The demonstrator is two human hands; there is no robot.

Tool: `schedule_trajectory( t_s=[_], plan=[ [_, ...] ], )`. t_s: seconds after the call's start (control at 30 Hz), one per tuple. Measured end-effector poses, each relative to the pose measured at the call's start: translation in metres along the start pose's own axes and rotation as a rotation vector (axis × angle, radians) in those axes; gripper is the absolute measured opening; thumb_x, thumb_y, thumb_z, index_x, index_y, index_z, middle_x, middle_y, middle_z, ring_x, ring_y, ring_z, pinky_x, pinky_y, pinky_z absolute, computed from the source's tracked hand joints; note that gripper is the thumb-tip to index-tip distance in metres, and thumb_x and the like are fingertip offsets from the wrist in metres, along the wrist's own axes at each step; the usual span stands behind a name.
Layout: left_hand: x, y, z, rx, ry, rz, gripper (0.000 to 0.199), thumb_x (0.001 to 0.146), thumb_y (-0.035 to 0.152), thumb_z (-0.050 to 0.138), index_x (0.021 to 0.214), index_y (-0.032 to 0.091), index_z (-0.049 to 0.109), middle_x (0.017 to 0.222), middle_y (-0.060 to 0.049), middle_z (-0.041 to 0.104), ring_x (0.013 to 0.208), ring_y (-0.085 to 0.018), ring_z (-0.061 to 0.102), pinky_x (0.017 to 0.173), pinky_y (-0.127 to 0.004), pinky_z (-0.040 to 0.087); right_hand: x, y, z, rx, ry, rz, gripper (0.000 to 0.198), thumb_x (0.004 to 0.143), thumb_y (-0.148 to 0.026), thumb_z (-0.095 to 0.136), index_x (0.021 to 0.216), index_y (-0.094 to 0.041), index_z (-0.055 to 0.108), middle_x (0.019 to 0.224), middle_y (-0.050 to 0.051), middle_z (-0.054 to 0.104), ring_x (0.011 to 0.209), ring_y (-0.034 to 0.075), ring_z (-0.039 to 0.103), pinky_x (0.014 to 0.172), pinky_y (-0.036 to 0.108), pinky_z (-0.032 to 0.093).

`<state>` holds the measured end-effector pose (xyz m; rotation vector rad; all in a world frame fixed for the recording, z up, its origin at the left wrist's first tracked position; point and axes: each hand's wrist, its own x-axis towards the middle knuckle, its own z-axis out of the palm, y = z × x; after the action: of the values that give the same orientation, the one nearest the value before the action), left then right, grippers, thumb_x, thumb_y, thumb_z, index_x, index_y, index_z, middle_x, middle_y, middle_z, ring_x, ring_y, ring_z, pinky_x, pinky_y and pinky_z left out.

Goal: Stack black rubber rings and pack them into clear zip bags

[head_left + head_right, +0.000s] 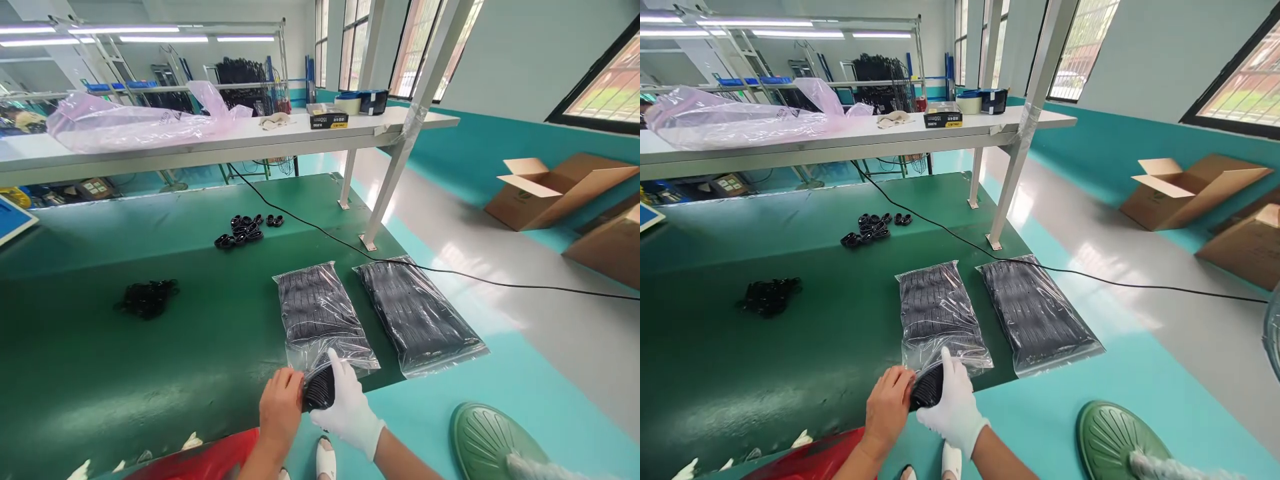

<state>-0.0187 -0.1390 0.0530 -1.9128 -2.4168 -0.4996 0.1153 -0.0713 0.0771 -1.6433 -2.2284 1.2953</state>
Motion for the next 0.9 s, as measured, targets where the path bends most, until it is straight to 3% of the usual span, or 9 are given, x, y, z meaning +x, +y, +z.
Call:
schedule_trajectory(
  t_s=[0.2, 0.33, 0.6, 0.67, 0.77, 0.83, 0.9],
  plan=[
    [-0.017, -0.001, 0.002, -0.094, -0.036, -0.195, 0.020, 0.086, 0.017, 0.036, 0.079, 0.022, 0.055, 0.074, 0.002, 0.058, 0.064, -0.010, 0.057, 0.057, -0.021, 0.041, 0.003, 0.005, 0.016, -0.050, 0.073, -0.070, 0.096, 0.049, -0.020, 0.057, 0.137, -0.017, 0.020, 0.139, 0.010, 0.026, 0.130, 0.027, 0.022, 0.105, 0.040, 0.021],
    [-0.019, -0.002, 0.004, -0.236, 0.038, -0.176, 0.019, 0.087, 0.020, 0.036, 0.077, 0.021, 0.053, 0.070, 0.002, 0.058, 0.064, -0.011, 0.057, 0.059, -0.022, 0.044, 0.007, 0.008, 0.024, -0.066, 0.147, -0.099, 0.093, 0.054, -0.022, 0.057, 0.138, -0.020, 0.018, 0.144, 0.006, 0.021, 0.132, 0.025, 0.018, 0.106, 0.040, 0.019],
    [-0.025, -0.011, 0.015, -0.457, 0.073, -0.078, 0.021, 0.087, 0.018, 0.036, 0.074, 0.020, 0.052, 0.071, 0.001, 0.055, 0.065, -0.009, 0.055, 0.063, -0.019, 0.043, 0.019, -0.007, 0.032, -0.087, 0.310, 0.053, 0.085, 0.061, -0.029, 0.057, 0.137, -0.015, 0.020, 0.143, 0.007, 0.023, 0.129, 0.024, 0.025, 0.105, 0.037, 0.025],
    [-0.021, -0.016, 0.017, -0.509, -0.019, -0.041, 0.023, 0.087, 0.018, 0.034, 0.072, 0.020, 0.051, 0.070, 0.001, 0.054, 0.064, -0.009, 0.053, 0.062, -0.019, 0.042, 0.023, -0.011, 0.036, -0.132, 0.345, 0.081, 0.085, 0.062, -0.030, 0.057, 0.137, -0.012, 0.021, 0.143, 0.010, 0.022, 0.129, 0.026, 0.025, 0.104, 0.038, 0.024],
    [-0.006, -0.027, 0.015, -0.584, -0.308, -0.038, 0.022, 0.085, 0.017, 0.035, 0.067, 0.020, 0.047, 0.067, 0.003, 0.050, 0.059, -0.008, 0.047, 0.057, -0.018, 0.039, 0.029, -0.012, 0.044, -0.211, 0.349, 0.085, 0.087, 0.062, -0.030, 0.058, 0.138, -0.011, 0.018, 0.144, 0.012, 0.020, 0.126, 0.032, 0.028, 0.103, 0.044, 0.022],
    [0.006, -0.033, 0.012, -0.639, -0.495, -0.049, 0.020, 0.082, 0.015, 0.036, 0.065, 0.020, 0.045, 0.066, 0.004, 0.047, 0.058, -0.008, 0.043, 0.054, -0.018, 0.036, 0.029, -0.008, 0.046, -0.234, 0.321, 0.067, 0.090, 0.061, -0.028, 0.059, 0.139, -0.013, 0.015, 0.146, 0.011, 0.016, 0.125, 0.034, 0.028, 0.103, 0.046, 0.021],
    [0.015, -0.037, 0.010, -0.688, -0.583, -0.060, 0.018, 0.080, 0.013, 0.037, 0.064, 0.020, 0.043, 0.066, 0.005, 0.046, 0.058, -0.008, 0.041, 0.054, -0.018, 0.034, 0.026, 0.000, 0.044, -0.233, 0.254, 0.042, 0.098, 0.057, -0.024, 0.059, 0.140, -0.016, 0.009, 0.147, 0.009, 0.011, 0.128, 0.034, 0.023, 0.103, 0.047, 0.022]
  ],
)
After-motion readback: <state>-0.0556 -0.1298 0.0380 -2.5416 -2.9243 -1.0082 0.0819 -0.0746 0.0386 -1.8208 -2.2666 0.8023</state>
